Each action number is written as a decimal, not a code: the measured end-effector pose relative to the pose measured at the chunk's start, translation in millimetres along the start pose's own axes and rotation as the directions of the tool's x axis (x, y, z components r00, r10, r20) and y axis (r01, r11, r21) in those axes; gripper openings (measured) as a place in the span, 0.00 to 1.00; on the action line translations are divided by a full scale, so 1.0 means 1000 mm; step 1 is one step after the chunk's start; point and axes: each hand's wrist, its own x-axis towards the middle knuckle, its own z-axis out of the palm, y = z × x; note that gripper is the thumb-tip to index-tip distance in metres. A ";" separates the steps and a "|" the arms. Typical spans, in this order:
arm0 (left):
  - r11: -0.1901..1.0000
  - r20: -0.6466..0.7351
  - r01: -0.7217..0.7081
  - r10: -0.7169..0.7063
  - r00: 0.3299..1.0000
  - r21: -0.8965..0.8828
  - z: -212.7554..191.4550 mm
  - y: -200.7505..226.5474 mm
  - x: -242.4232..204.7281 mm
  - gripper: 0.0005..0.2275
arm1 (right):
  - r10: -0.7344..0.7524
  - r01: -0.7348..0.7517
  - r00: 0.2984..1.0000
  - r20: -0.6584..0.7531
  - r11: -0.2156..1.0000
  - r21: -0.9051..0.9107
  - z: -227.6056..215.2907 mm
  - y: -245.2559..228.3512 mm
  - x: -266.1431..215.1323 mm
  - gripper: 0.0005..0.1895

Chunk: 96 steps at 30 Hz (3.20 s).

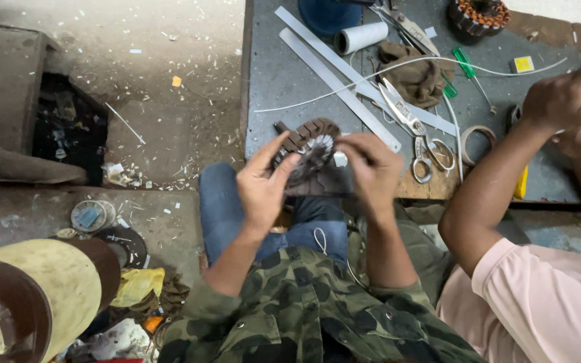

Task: The person cuts small rectangular pieces from a white strip using scissors and inserts them into the slots of a circular motor stator. The person repeats this process, placing each cut piece into the stator slots.

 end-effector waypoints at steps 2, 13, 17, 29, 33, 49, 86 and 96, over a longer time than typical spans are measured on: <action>0.998 0.023 0.054 -0.055 0.998 0.024 -0.004 0.005 0.004 0.16 | 0.071 -0.075 0.996 -0.049 0.994 -0.085 -0.014 0.008 0.004 0.06; 0.928 -0.155 -0.065 0.129 0.979 0.366 0.030 0.015 0.005 0.17 | -0.097 0.201 0.963 0.250 0.877 -0.436 -0.011 0.042 0.011 0.09; 0.920 -0.185 -0.055 0.136 0.973 0.389 0.031 0.011 0.004 0.16 | -0.005 0.129 0.961 0.275 0.891 -0.436 -0.013 0.046 0.015 0.13; 0.940 -0.173 -0.054 0.119 0.978 0.338 0.032 0.010 0.001 0.16 | 0.071 0.076 0.932 0.355 0.921 -0.382 -0.019 0.041 0.029 0.16; 0.899 -0.149 -0.112 0.191 0.970 0.424 0.035 0.011 0.005 0.17 | 0.057 0.089 0.937 0.344 0.914 -0.395 -0.019 0.040 0.029 0.16; 0.947 -0.181 -0.073 0.135 0.974 0.312 0.037 -0.001 0.001 0.17 | 0.017 0.099 0.951 0.308 0.929 -0.356 -0.019 0.049 0.023 0.13; 0.912 0.069 0.377 -0.371 0.926 -0.159 -0.046 -0.015 -0.071 0.06 | -0.123 -0.017 0.905 0.407 0.946 0.324 -0.005 -0.016 -0.066 0.16; 0.972 -0.025 0.201 -0.199 0.980 0.124 -0.036 0.010 -0.058 0.08 | -0.430 0.369 0.840 0.331 0.900 0.232 -0.014 0.001 -0.041 0.12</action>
